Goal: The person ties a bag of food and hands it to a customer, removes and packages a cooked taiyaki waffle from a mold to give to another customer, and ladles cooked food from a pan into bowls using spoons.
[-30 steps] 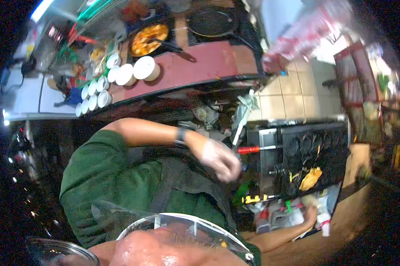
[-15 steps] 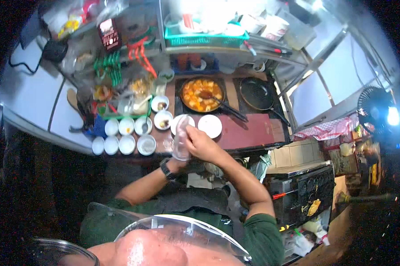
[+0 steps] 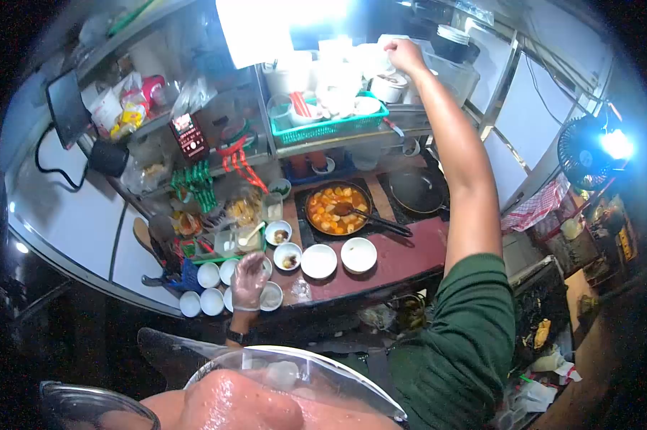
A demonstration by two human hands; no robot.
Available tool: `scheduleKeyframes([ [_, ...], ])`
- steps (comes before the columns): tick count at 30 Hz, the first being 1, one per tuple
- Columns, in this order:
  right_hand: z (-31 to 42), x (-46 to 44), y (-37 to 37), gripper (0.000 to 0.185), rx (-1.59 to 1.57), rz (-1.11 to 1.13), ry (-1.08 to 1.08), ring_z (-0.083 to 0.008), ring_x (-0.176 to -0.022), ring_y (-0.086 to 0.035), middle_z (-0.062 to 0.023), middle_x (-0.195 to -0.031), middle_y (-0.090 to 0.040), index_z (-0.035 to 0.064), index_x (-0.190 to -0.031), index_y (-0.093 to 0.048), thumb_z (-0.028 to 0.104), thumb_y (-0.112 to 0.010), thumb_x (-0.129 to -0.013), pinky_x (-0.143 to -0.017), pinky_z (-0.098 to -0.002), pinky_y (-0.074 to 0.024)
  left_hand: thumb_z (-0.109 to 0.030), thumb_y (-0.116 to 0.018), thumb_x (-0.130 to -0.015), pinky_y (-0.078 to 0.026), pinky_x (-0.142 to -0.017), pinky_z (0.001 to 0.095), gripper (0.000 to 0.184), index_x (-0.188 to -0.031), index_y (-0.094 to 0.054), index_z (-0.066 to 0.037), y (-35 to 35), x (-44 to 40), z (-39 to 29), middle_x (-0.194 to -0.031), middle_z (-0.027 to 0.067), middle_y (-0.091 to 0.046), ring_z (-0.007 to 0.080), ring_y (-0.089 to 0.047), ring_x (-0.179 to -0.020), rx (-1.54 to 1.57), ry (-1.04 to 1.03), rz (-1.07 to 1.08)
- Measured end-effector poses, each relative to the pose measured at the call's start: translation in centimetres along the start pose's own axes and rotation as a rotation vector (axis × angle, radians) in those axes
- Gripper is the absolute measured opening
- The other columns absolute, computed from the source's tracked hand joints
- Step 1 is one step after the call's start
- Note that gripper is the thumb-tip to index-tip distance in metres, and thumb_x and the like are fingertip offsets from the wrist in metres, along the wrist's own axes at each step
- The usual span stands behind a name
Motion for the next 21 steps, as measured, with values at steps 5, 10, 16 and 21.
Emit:
scheduleKeyframes([
  [5, -9.4, -5.8, -1.8, 0.029, 0.232, -0.146, -0.051, -0.0234, -0.102, -0.070, -0.0127, -0.104, -0.073, 0.0097, -0.109, -0.072, 0.008, -0.056, -0.085, -0.089, -0.0361, -0.0524, 0.001, -0.067, -0.088, -0.045, -0.103, 0.0359, 0.039, -0.124, -0.052, 0.001, 2.9, 2.1, -1.1, -0.121, 0.0138, -0.062, 0.0215, -0.060, -0.115, -0.298, -0.085, -0.001],
  [10, -13.1, -9.6, -4.8, 0.045, -0.019, 0.009, 0.011, -0.0275, -0.112, -0.066, -0.0137, -0.118, -0.069, 0.0082, -0.119, -0.066, -0.009, -0.057, -0.078, -0.095, -0.0356, -0.0505, -0.013, -0.066, -0.093, -0.049, -0.078, 0.0278, 0.020, -0.110, -0.060, -0.003, 4.2, 4.3, -1.0, -0.097, 0.0049, -0.065, 0.0113, -0.059, -0.086, -0.386, 0.184, -0.138],
  [16, -11.9, -9.6, -4.7, 0.035, 0.253, -0.040, 0.086, -0.0328, -0.107, -0.061, -0.0104, -0.106, -0.069, 0.0098, -0.104, -0.064, -0.001, -0.071, -0.071, -0.091, -0.0434, -0.0483, -0.014, -0.066, -0.094, -0.048, -0.083, 0.0261, 0.019, -0.107, -0.061, -0.002, 4.3, 5.6, 0.5, -0.100, 0.0051, -0.066, 0.0110, -0.060, -0.091, -0.464, 0.085, -0.149],
  [21, -10.6, -8.8, -3.5, 0.018, 0.337, -0.183, 0.120, -0.0337, -0.096, -0.062, -0.0128, -0.089, -0.065, 0.0136, -0.088, -0.058, 0.015, -0.071, -0.075, -0.081, -0.0483, -0.0481, -0.014, -0.065, -0.095, -0.049, -0.084, 0.0267, 0.017, -0.107, -0.061, -0.002, 3.9, 6.1, 1.4, -0.101, 0.0058, -0.067, 0.0112, -0.061, -0.093, -0.448, 0.116, -0.129],
])
Point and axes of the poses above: each hand's wrist, its own x-axis away from the middle knuckle, its own y-axis out of the back of the hand, z = x × y, the point moved 2 cm from there along -x, towards the middle knuckle
